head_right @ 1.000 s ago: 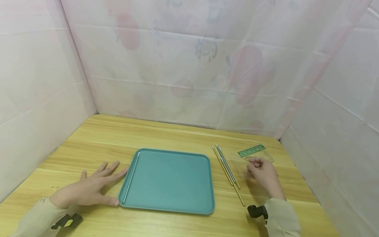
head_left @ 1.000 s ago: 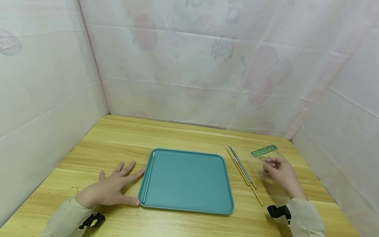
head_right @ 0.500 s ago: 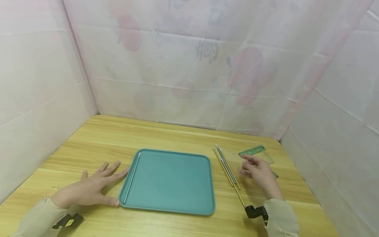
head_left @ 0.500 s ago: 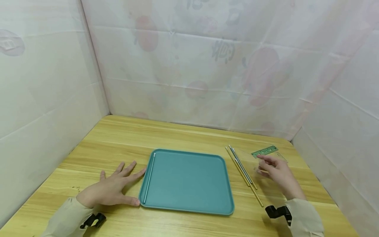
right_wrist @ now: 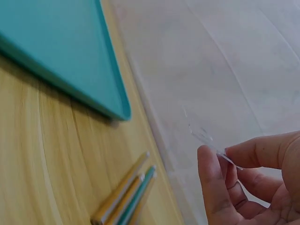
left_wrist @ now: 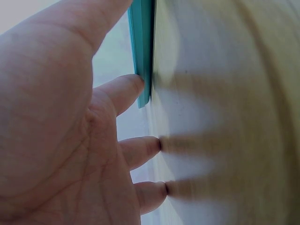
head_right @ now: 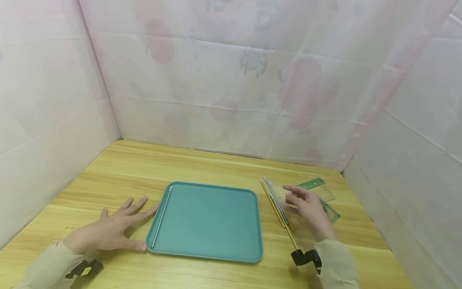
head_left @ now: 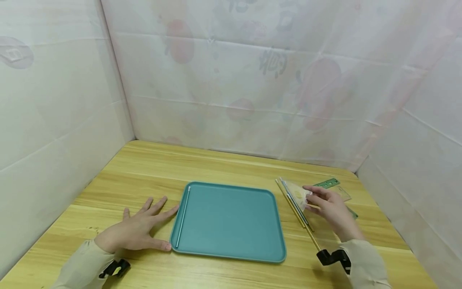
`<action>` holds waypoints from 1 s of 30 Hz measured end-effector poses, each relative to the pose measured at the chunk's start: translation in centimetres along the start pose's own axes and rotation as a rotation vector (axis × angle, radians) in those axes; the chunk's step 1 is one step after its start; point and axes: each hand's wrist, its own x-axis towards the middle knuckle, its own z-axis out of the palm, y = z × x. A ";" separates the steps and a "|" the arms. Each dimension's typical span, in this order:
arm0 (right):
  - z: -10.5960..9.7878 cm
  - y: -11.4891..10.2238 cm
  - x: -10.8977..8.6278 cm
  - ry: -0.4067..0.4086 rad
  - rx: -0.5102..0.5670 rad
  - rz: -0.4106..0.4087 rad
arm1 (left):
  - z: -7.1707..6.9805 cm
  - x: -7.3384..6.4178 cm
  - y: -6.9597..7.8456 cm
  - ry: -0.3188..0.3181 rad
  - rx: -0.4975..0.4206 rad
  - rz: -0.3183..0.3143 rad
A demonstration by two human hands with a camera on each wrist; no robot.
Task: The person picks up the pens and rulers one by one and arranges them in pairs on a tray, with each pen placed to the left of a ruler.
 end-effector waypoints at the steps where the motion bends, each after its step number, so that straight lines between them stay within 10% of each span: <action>1: 0.2 -0.2 0.1 -0.003 0.005 0.001 | 0.0 0.0 0.0 0.001 0.002 0.000; 30: 11.1 -3.7 2.2 -0.157 0.123 -0.042 | 0.5 1.1 0.0 -0.010 -0.003 -0.008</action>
